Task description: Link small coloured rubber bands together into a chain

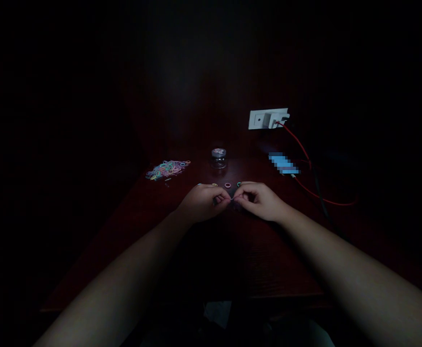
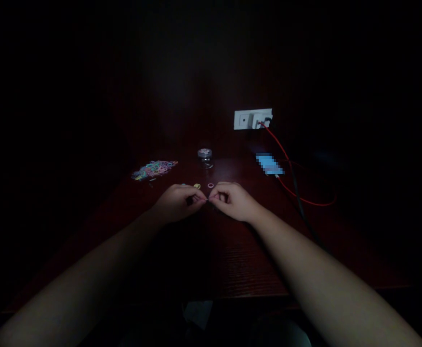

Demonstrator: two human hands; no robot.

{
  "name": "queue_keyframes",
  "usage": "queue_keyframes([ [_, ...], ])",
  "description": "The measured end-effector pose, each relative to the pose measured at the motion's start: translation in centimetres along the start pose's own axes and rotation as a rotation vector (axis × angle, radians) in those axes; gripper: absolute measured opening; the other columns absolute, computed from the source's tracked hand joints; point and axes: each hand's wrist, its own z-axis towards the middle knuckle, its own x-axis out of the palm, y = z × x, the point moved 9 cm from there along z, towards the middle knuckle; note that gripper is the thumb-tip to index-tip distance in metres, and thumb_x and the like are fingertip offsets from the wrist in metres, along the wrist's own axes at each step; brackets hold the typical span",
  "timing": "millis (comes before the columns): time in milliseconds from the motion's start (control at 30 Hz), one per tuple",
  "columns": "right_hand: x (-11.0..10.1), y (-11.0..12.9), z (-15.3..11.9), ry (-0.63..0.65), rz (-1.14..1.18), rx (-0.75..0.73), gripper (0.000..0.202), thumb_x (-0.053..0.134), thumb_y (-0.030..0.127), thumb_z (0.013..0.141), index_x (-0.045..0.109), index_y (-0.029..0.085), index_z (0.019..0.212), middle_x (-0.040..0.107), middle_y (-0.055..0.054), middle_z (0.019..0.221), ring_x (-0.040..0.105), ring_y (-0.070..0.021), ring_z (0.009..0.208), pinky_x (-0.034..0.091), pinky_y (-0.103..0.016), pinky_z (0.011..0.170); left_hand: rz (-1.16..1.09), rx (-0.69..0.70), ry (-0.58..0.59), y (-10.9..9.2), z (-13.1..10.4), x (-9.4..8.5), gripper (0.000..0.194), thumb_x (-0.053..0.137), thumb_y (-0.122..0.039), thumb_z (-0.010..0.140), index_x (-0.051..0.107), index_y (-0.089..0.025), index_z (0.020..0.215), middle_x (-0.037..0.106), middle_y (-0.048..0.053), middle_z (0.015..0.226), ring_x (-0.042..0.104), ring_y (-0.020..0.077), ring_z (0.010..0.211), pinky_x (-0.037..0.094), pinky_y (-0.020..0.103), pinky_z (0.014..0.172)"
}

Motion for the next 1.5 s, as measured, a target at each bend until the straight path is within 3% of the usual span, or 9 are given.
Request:
queue_keyframes([
  [233, 0.3, -0.2, 0.0, 0.015, -0.007, -0.028, 0.016, 0.057, 0.025, 0.084, 0.065, 0.014, 0.076, 0.054, 0.0, 0.063, 0.047, -0.0085, 0.054, 0.038, -0.022, 0.054, -0.031, -0.012, -0.007, 0.1, -0.2, -0.4, 0.008, 0.06, -0.018, 0.077, 0.067, -0.019, 0.081, 0.067, -0.001, 0.073, 0.061, 0.0092, 0.062, 0.048, 0.02, 0.059],
  [400, 0.3, -0.5, -0.1, -0.001, 0.041, -0.013, 0.015, 0.062, 0.028, 0.081, 0.064, 0.014, 0.085, 0.053, 0.002, 0.063, 0.045, -0.0078, 0.052, 0.036, -0.02, 0.05, -0.034, -0.011, 0.036, 0.2, -0.3, 0.0, 0.009, 0.06, -0.016, 0.076, 0.068, -0.018, 0.081, 0.067, 0.0, 0.073, 0.061, 0.0091, 0.063, 0.048, 0.02, 0.061],
  [533, 0.2, 0.2, 0.0, -0.027, 0.009, -0.047, 0.012, 0.06, 0.025, 0.082, 0.065, 0.014, 0.079, 0.053, 0.002, 0.063, 0.046, -0.008, 0.054, 0.038, -0.021, 0.054, -0.026, -0.009, 0.047, 0.1, -0.3, 0.0, 0.009, 0.06, -0.017, 0.076, 0.068, -0.018, 0.08, 0.067, -0.001, 0.071, 0.061, 0.0097, 0.062, 0.049, 0.021, 0.061],
  [733, 0.4, 0.0, 0.0, -0.002, 0.035, 0.018, 0.013, 0.057, 0.022, 0.083, 0.064, 0.013, 0.077, 0.052, 0.002, 0.059, 0.044, -0.0079, 0.053, 0.036, -0.021, 0.052, -0.043, -0.007, 0.017, -0.1, -0.2, -0.3, 0.009, 0.061, -0.016, 0.075, 0.068, -0.018, 0.08, 0.066, -0.001, 0.072, 0.061, 0.0084, 0.061, 0.049, 0.019, 0.059],
  [1167, 0.3, -1.3, 0.0, 0.002, 0.093, 0.097, 0.02, 0.056, 0.032, 0.085, 0.063, 0.013, 0.081, 0.058, -0.001, 0.064, 0.05, -0.01, 0.056, 0.039, -0.021, 0.053, -0.068, -0.005, 0.011, 0.0, -0.3, -0.2, 0.008, 0.06, -0.018, 0.078, 0.067, -0.017, 0.081, 0.067, 0.0, 0.073, 0.062, 0.0083, 0.061, 0.05, 0.02, 0.06],
  [1500, 0.1, -0.9, 0.1, -0.01, 0.018, 0.033, 0.018, 0.055, 0.029, 0.086, 0.064, 0.014, 0.082, 0.058, -0.002, 0.069, 0.05, -0.0106, 0.059, 0.039, -0.022, 0.056, -0.076, 0.006, 0.029, -0.3, -0.4, -0.1, 0.008, 0.059, -0.019, 0.078, 0.066, -0.017, 0.081, 0.067, -0.001, 0.072, 0.062, 0.0086, 0.062, 0.05, 0.021, 0.061],
])
